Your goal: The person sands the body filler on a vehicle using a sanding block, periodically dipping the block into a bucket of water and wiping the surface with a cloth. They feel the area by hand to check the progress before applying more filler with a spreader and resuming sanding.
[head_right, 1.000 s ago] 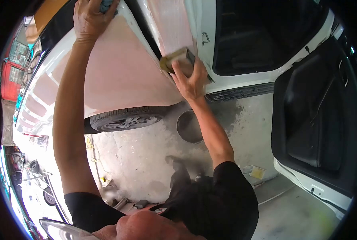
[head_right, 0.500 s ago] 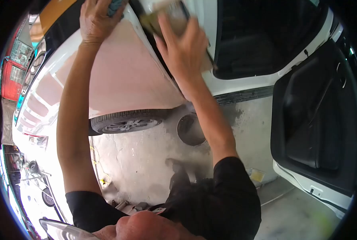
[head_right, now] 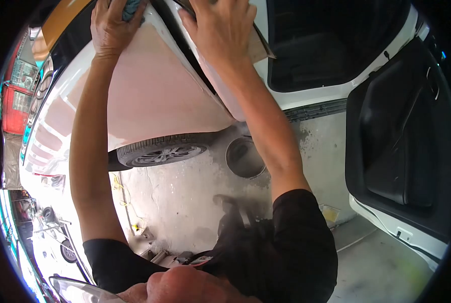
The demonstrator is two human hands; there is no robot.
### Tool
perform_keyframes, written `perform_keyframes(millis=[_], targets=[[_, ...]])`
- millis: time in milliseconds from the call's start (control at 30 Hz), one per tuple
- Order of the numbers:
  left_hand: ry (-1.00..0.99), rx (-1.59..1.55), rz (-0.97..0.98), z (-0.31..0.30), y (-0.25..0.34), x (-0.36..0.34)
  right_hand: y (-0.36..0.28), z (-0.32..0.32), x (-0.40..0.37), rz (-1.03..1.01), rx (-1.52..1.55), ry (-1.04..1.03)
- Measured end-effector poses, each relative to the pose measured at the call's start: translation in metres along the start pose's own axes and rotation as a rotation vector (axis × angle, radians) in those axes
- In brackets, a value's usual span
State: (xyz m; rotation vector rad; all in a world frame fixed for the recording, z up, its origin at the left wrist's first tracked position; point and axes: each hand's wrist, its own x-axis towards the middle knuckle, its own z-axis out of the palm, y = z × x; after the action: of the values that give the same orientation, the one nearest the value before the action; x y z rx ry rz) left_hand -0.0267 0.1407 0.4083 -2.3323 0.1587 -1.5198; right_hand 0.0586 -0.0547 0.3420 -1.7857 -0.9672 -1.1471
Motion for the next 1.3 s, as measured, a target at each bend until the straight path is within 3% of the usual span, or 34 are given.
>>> perform_keyframes(millis=[167, 267, 400, 433, 500, 600, 700, 833, 933, 1033, 1133, 1233, 1300], targets=[[0.035, 0.005, 0.071, 0.004, -0.006, 0.005, 0.054, 0.037, -0.192, -0.083, 0.010, 0.097], [0.063, 0.063, 0.095, 0.000, -0.005, 0.005, 0.054, 0.030, -0.186, -0.065, -0.016, 0.033], [0.039, 0.032, 0.050, 0.010, -0.011, -0.001, 0.022, 0.005, -0.023, 0.072, -0.014, 0.011], [0.058, 0.066, 0.135, 0.007, -0.015, 0.004, 0.025, 0.009, -0.027, 0.042, 0.006, 0.048], [0.046, 0.057, 0.106, 0.004, -0.013, 0.003, 0.030, 0.008, -0.062, 0.035, 0.036, 0.065], [0.049, 0.052, 0.103, 0.005, -0.007, 0.007, 0.055, 0.027, -0.188, -0.036, 0.049, 0.060], [0.041, 0.052, 0.101, 0.000, -0.006, 0.009, 0.050, 0.021, -0.170, -0.022, -0.037, 0.050], [0.043, 0.019, 0.102, 0.007, -0.014, 0.006, 0.025, 0.010, -0.016, -0.002, 0.003, 0.049], [0.039, 0.037, 0.077, 0.003, -0.007, 0.006, 0.022, 0.008, -0.045, 0.027, 0.019, 0.079], [0.046, 0.055, 0.071, 0.001, -0.004, 0.007, 0.041, 0.024, -0.157, -0.053, 0.027, 0.098], [0.053, 0.062, 0.061, 0.002, -0.004, 0.006, 0.032, 0.006, -0.125, -0.039, -0.015, 0.012], [0.048, 0.052, 0.061, 0.001, -0.003, 0.006, 0.009, 0.001, -0.022, 0.053, 0.009, -0.084], [0.060, 0.057, 0.067, 0.002, -0.005, 0.005, 0.007, 0.004, -0.011, 0.056, 0.007, -0.067]])
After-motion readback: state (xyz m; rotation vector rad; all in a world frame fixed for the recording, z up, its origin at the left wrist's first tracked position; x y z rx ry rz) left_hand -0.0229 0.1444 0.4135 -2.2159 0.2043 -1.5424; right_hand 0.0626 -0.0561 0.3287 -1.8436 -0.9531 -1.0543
